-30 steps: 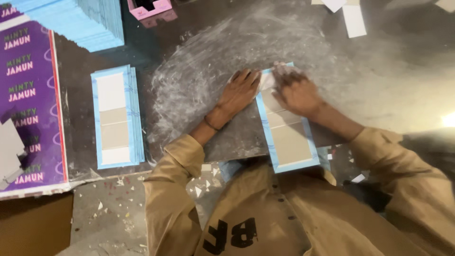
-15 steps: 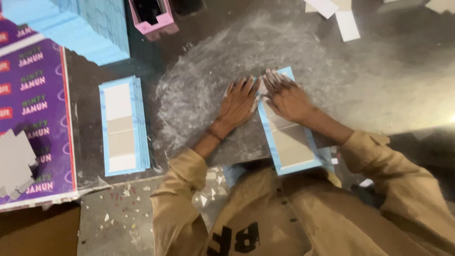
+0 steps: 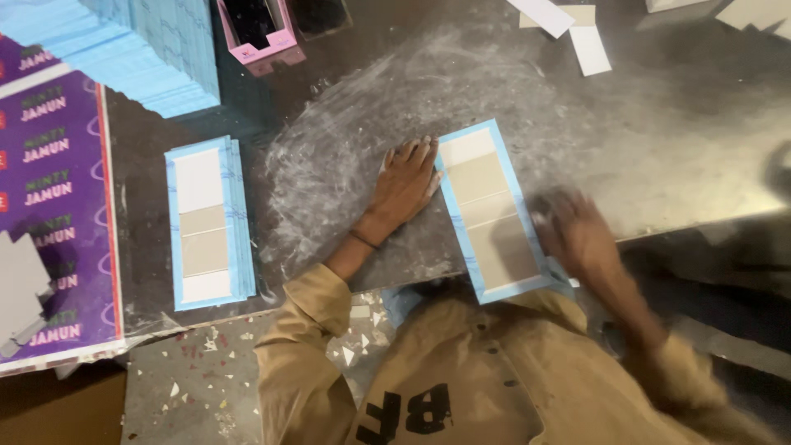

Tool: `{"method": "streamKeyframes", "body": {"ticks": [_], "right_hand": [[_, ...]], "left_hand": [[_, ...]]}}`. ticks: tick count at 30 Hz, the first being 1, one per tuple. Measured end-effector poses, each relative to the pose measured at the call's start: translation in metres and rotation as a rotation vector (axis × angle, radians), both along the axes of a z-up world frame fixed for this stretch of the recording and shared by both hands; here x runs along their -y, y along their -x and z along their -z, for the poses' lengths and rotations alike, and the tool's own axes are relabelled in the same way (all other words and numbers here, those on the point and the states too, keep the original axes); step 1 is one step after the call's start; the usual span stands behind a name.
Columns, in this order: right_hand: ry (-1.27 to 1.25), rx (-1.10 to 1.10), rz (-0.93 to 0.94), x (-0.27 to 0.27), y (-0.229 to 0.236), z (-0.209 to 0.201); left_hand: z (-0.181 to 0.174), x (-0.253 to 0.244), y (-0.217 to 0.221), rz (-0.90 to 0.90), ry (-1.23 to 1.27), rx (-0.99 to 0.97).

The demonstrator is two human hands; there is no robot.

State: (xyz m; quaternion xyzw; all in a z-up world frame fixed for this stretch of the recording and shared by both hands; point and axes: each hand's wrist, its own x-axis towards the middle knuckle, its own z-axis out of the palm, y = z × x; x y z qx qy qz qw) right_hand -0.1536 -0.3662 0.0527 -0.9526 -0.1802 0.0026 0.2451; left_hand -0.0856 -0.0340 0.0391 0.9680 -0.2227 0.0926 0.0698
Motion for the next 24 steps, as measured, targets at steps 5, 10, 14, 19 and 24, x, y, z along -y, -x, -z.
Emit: {"method": "streamKeyframes", "body": {"ticks": [5,10,14,19,24], "right_hand": [[-0.193,-0.473,0.375,0.012,0.084,0.016],[-0.929,-0.676,0.352,0.012,0.090,0.060],[-1.139,-0.737,0.319,0.005,0.058,0.065],[-0.785,-0.513,0.007,-0.007,0.032,0.038],[-0.650,-0.037,-0.262,-0.025,-0.014,0.011]], "left_hand": [[0.018,0.021,-0.001,-0.117,-0.079,-0.029],[0.042,0.037,0.029,-0.166,0.033,0.008],[0.042,0.032,0.052,-0.145,0.488,-0.115],[0.022,0.026,0.029,-0.504,1.425,-0.442],[-0.026,0.019,0.013,-0.217,1.699,-0.202]]}}
